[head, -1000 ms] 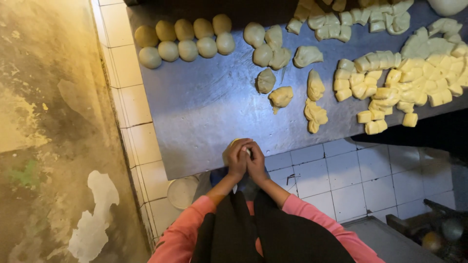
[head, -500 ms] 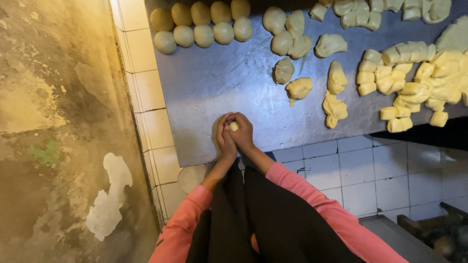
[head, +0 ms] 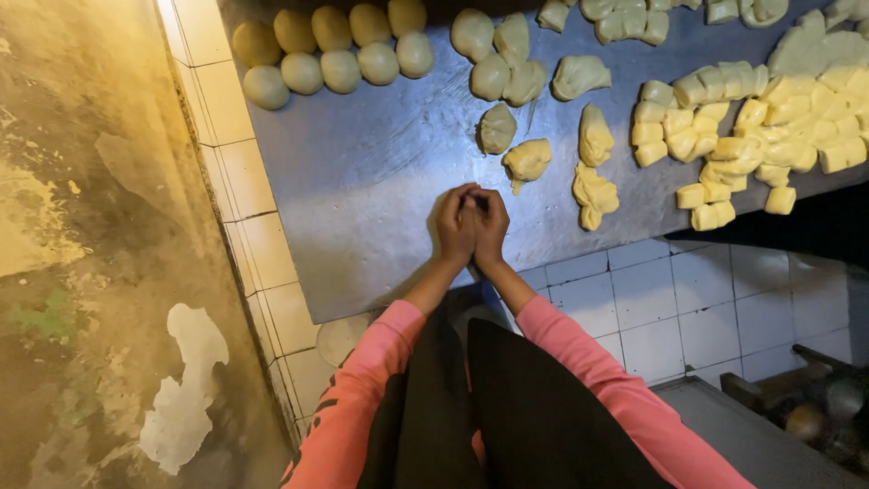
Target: Shaping pieces of dough into round balls on a metal workbench.
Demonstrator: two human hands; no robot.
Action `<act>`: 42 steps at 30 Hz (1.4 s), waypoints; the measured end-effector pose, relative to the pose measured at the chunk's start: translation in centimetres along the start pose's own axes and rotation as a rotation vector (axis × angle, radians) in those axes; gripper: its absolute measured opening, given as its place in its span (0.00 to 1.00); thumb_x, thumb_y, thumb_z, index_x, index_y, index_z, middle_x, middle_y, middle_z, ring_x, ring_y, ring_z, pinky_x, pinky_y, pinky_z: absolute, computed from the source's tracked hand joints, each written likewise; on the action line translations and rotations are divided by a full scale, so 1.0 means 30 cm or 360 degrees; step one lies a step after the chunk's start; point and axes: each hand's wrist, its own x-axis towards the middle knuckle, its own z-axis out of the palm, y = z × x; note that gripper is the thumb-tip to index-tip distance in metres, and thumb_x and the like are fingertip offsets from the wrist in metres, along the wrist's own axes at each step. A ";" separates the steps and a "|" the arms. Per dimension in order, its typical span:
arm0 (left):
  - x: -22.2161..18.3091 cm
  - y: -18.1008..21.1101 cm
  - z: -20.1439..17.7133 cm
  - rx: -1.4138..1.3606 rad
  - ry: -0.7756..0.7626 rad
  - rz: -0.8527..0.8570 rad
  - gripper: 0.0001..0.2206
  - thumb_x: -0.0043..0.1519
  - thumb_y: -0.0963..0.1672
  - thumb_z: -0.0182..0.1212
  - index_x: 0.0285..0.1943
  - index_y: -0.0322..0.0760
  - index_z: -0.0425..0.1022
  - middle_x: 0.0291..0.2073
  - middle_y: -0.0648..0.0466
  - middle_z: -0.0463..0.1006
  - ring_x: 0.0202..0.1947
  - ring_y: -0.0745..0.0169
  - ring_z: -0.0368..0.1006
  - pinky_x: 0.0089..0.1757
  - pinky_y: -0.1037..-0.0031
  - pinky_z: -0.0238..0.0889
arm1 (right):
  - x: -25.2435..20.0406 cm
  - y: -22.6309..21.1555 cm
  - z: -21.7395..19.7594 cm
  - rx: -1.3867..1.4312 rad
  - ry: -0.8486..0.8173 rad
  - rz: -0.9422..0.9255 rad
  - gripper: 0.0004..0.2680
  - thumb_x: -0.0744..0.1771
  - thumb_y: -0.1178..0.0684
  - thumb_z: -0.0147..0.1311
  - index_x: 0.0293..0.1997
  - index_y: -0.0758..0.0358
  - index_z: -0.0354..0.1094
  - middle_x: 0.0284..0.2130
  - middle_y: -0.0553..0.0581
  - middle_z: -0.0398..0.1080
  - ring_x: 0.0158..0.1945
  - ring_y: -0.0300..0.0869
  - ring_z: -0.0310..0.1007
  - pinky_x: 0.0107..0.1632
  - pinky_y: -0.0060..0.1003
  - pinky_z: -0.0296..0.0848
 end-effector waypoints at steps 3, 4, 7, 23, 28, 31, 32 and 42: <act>0.067 -0.076 -0.052 -0.0153 0.0095 -0.0077 0.12 0.66 0.40 0.49 0.54 0.31 0.76 0.47 0.48 0.81 0.49 0.55 0.77 0.52 0.69 0.70 | 0.042 -0.054 0.114 0.0022 -0.0020 -0.0087 0.06 0.67 0.59 0.59 0.46 0.67 0.70 0.40 0.55 0.74 0.44 0.38 0.73 0.50 0.34 0.74; 0.040 -0.093 -0.101 -0.0138 0.0107 -0.0080 0.12 0.66 0.40 0.49 0.54 0.31 0.76 0.47 0.48 0.81 0.49 0.55 0.77 0.52 0.69 0.70 | 0.004 -0.050 0.150 0.0033 -0.0034 -0.0080 0.06 0.67 0.59 0.59 0.46 0.67 0.70 0.40 0.55 0.74 0.44 0.38 0.73 0.50 0.34 0.74; -0.055 -0.108 -0.215 -0.0118 0.0206 -0.0054 0.13 0.69 0.41 0.46 0.55 0.31 0.77 0.50 0.48 0.80 0.53 0.56 0.75 0.56 0.68 0.67 | -0.100 -0.078 0.217 -0.0075 -0.0161 -0.0069 0.06 0.66 0.59 0.61 0.43 0.67 0.72 0.38 0.56 0.75 0.43 0.40 0.74 0.50 0.35 0.73; 0.008 0.084 -0.043 0.0165 0.0034 0.0093 0.10 0.67 0.43 0.53 0.48 0.33 0.79 0.43 0.48 0.81 0.46 0.52 0.78 0.49 0.67 0.70 | -0.024 -0.018 0.010 0.0028 0.0020 -0.0015 0.06 0.70 0.56 0.56 0.47 0.66 0.66 0.39 0.54 0.69 0.43 0.37 0.69 0.48 0.33 0.71; -0.003 -0.065 -0.179 0.0030 0.0204 -0.0023 0.11 0.69 0.42 0.49 0.49 0.32 0.79 0.44 0.48 0.81 0.46 0.55 0.78 0.50 0.68 0.70 | -0.042 -0.072 0.200 -0.0132 0.0066 -0.0116 0.08 0.67 0.56 0.63 0.44 0.66 0.69 0.38 0.56 0.73 0.41 0.41 0.73 0.48 0.36 0.74; -0.126 -0.110 -0.252 -0.0168 0.0325 -0.0089 0.14 0.71 0.43 0.44 0.54 0.31 0.76 0.51 0.47 0.78 0.52 0.56 0.74 0.56 0.68 0.66 | -0.141 -0.106 0.227 -0.0181 -0.0110 -0.0207 0.07 0.66 0.56 0.63 0.43 0.65 0.70 0.39 0.56 0.74 0.43 0.43 0.76 0.50 0.36 0.75; -0.187 -0.118 -0.262 -0.0225 0.0344 -0.0169 0.15 0.71 0.43 0.43 0.57 0.30 0.74 0.53 0.46 0.76 0.54 0.55 0.73 0.58 0.68 0.64 | -0.187 -0.126 0.213 -0.0179 -0.0246 -0.0214 0.08 0.65 0.56 0.64 0.44 0.65 0.69 0.39 0.57 0.73 0.44 0.44 0.75 0.50 0.36 0.74; -0.143 -0.009 -0.085 -0.0049 0.0116 -0.0081 0.12 0.70 0.42 0.48 0.52 0.33 0.77 0.48 0.48 0.78 0.52 0.54 0.73 0.56 0.66 0.66 | -0.145 -0.090 0.010 -0.0110 -0.0168 -0.0036 0.06 0.68 0.57 0.57 0.47 0.65 0.66 0.40 0.57 0.69 0.43 0.46 0.72 0.49 0.37 0.72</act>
